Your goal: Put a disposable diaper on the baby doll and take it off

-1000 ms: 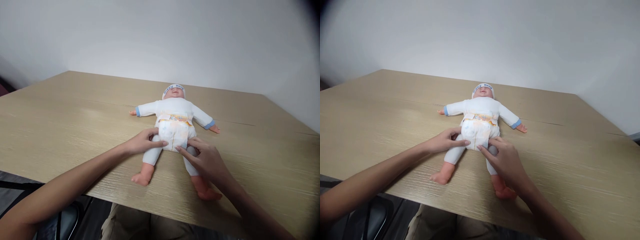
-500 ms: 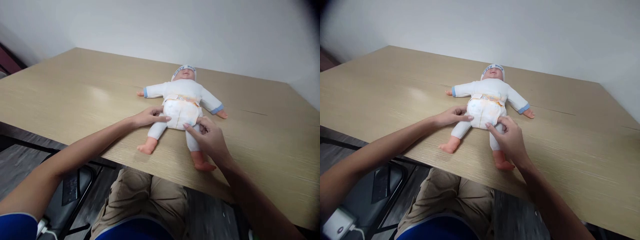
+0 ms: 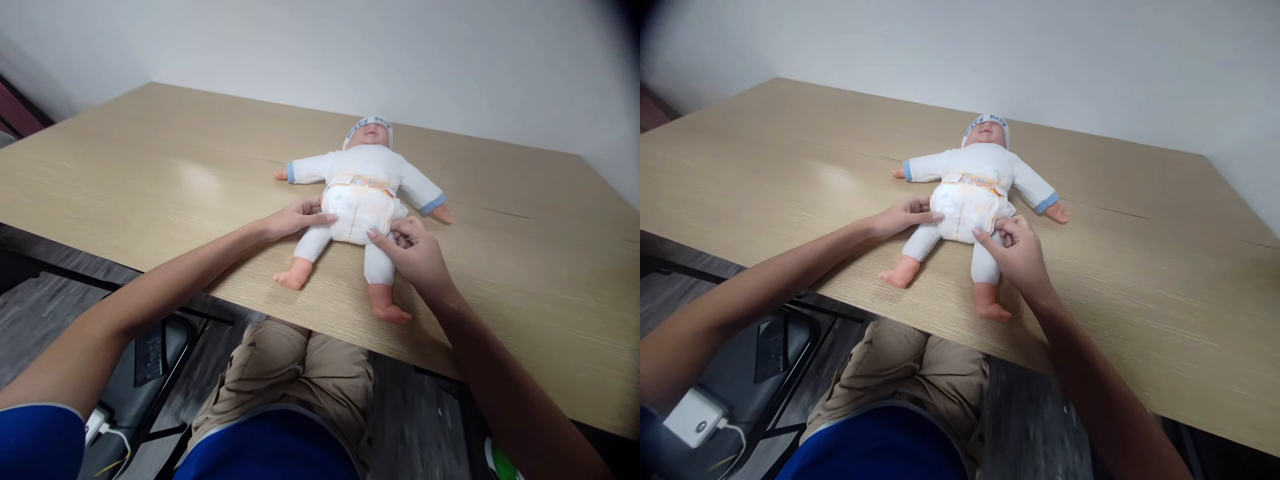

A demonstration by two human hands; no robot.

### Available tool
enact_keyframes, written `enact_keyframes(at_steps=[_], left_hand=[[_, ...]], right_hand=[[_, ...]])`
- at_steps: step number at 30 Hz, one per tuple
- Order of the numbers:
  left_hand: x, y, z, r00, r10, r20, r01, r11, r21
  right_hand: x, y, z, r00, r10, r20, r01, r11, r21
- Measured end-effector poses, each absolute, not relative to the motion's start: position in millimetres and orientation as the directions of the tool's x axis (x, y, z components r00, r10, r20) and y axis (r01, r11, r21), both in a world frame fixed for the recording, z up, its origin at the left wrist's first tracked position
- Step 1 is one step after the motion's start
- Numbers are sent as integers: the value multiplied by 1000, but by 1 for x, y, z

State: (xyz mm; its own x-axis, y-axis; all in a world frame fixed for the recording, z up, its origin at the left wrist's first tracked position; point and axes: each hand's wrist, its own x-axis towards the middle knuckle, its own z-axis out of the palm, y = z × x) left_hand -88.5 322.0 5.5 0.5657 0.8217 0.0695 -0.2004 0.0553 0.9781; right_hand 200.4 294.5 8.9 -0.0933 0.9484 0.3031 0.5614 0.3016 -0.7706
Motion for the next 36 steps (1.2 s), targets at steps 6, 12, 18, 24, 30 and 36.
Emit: enact_keyframes(at_steps=[6,12,18,24,30,36], left_hand=[[-89,324,6,573,816,81,-221,58,974],[-90,326,3,566,819,88,-225,51,973],[-89,324,4,560,824,83,-201,39,979],[-87,325,0,560,820,120,-212,1,977],[-84,323,0,524,847,94,-198,14,980],[-81,320,2,434,900,41,-174,39,984]], right_hand=[[197,292,8,-61,955,291,486,283,-826],[193,283,19,-56,955,290,452,284,-846],[193,280,22,-159,976,151,419,205,-884],[192,285,17,-204,962,179,397,248,-884],[191,288,21,-192,966,175,376,237,-896],[190,287,21,-163,969,185,394,236,-888]])
